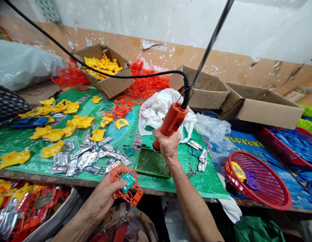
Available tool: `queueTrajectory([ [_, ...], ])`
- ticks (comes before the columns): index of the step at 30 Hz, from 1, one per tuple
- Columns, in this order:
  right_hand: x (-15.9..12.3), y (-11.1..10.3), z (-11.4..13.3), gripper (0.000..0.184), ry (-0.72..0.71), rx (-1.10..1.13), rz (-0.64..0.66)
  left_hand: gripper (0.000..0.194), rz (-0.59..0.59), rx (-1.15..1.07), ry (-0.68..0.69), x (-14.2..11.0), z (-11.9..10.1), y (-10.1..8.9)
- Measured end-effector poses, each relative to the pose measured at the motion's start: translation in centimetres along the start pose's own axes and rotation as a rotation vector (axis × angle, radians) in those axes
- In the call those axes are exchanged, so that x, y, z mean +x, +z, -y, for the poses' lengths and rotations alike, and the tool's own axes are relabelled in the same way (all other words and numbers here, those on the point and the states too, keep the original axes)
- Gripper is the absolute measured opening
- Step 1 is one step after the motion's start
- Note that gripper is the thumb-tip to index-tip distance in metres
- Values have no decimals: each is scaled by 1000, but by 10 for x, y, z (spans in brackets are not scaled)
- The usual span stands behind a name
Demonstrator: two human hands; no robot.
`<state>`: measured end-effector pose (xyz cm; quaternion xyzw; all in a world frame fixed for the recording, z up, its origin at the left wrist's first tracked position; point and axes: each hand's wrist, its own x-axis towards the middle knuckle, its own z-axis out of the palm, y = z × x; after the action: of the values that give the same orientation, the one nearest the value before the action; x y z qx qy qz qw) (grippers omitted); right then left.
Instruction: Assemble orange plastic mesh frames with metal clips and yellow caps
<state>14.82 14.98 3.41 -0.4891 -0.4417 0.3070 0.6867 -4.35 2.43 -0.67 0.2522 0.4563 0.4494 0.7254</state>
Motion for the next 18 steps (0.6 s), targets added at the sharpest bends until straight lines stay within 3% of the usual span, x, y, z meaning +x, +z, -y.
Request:
queueTrajectory([
  [10, -3, -1, 0, 35, -14, -16, 29, 26, 14, -23, 14, 2, 0, 3],
  [18, -3, 0, 0, 25, -24, -30, 2, 25, 5, 58, 65, -1, 2, 6],
])
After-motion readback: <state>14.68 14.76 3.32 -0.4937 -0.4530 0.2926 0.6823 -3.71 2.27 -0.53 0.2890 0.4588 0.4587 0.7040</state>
